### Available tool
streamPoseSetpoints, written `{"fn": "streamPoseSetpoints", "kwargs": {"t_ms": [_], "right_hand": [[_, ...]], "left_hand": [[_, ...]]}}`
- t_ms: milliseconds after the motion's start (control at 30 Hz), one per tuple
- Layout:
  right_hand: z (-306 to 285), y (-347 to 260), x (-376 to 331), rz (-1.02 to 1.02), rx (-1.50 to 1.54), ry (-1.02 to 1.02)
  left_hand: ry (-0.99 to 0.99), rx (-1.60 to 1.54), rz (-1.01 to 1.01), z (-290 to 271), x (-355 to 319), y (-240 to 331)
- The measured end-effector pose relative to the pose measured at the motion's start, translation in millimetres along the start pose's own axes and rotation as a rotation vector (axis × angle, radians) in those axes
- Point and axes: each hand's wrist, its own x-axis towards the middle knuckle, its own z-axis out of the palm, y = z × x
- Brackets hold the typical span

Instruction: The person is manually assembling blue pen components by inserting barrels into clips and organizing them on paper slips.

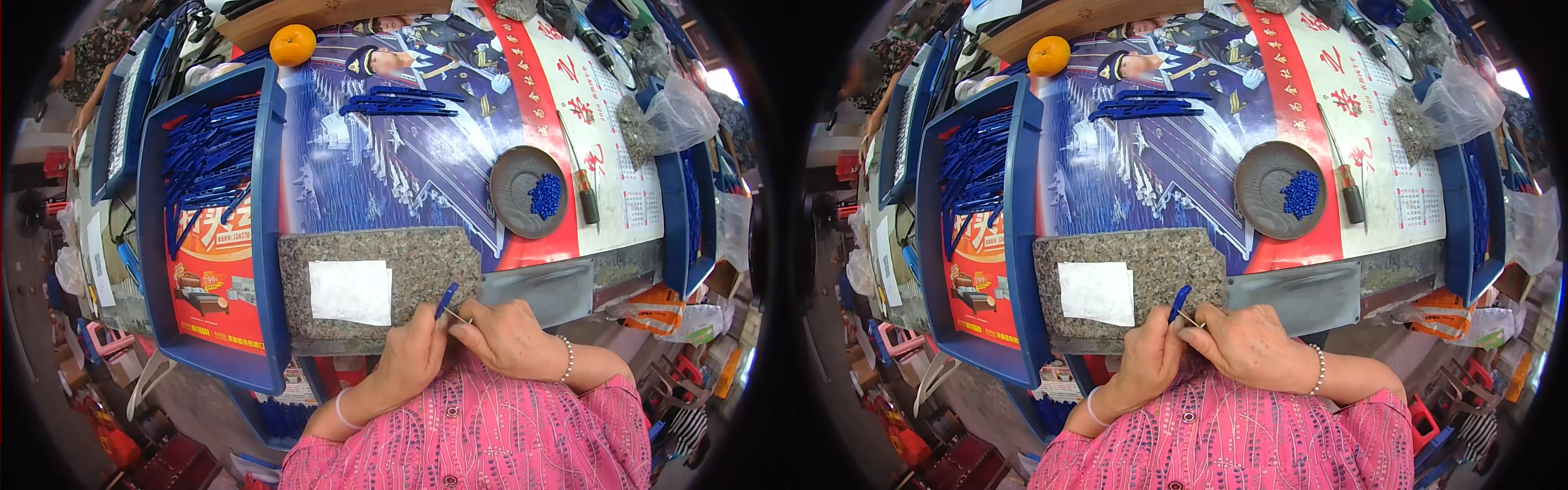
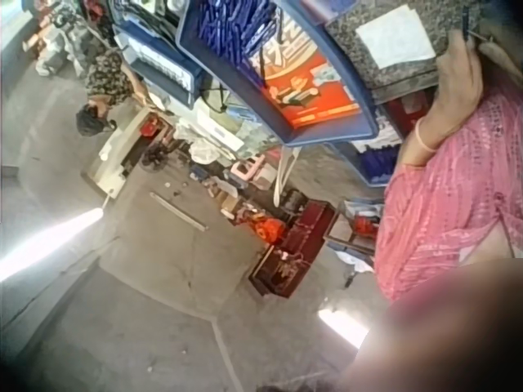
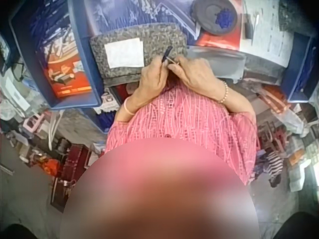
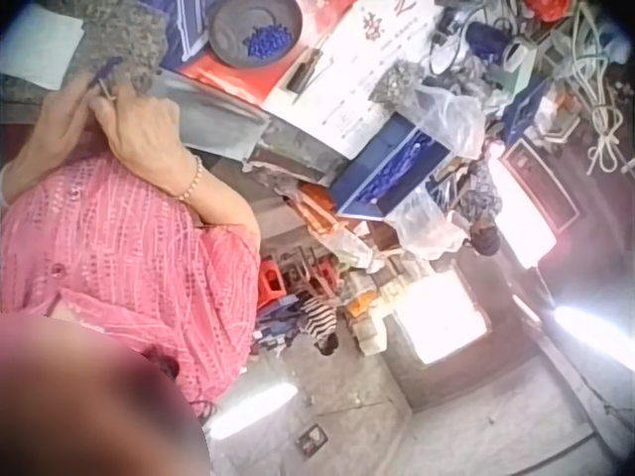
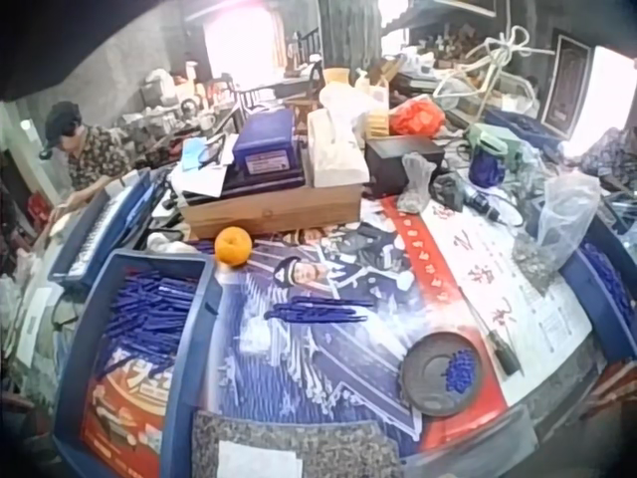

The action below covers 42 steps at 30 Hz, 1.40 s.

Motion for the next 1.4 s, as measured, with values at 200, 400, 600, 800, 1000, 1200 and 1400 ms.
{"fn": "streamPoseSetpoints", "kwargs": {"t_ms": [200,400,600,800,1000,1200,1400], "right_hand": [[2,-1,0,0.035,0.024,0.064],[-4,-2,5,0.016,-0.021,-0.025],[3,0,5,-0.016,-0.103,-0.01],[10,5,2,-0.011,-0.007,-0.026],[9,7,3,-0.006,0.169,-0.029],[12,5,3,0.001,0.03,-0.043],[13,11,0,-0.036,0.2,-0.024]], "left_hand": [[0.003,0.015,-0.002,1,1,-1],[-0.011,0.021,0.001,0,2,-3],[-0.047,0.051,0.037,-2,2,-7],[-0.071,0.079,0.069,-3,2,-8],[-0.078,0.085,0.077,-2,2,-9],[-0.082,0.086,0.109,-4,2,-11],[-0.079,0.077,0.122,-3,2,-10]]}}
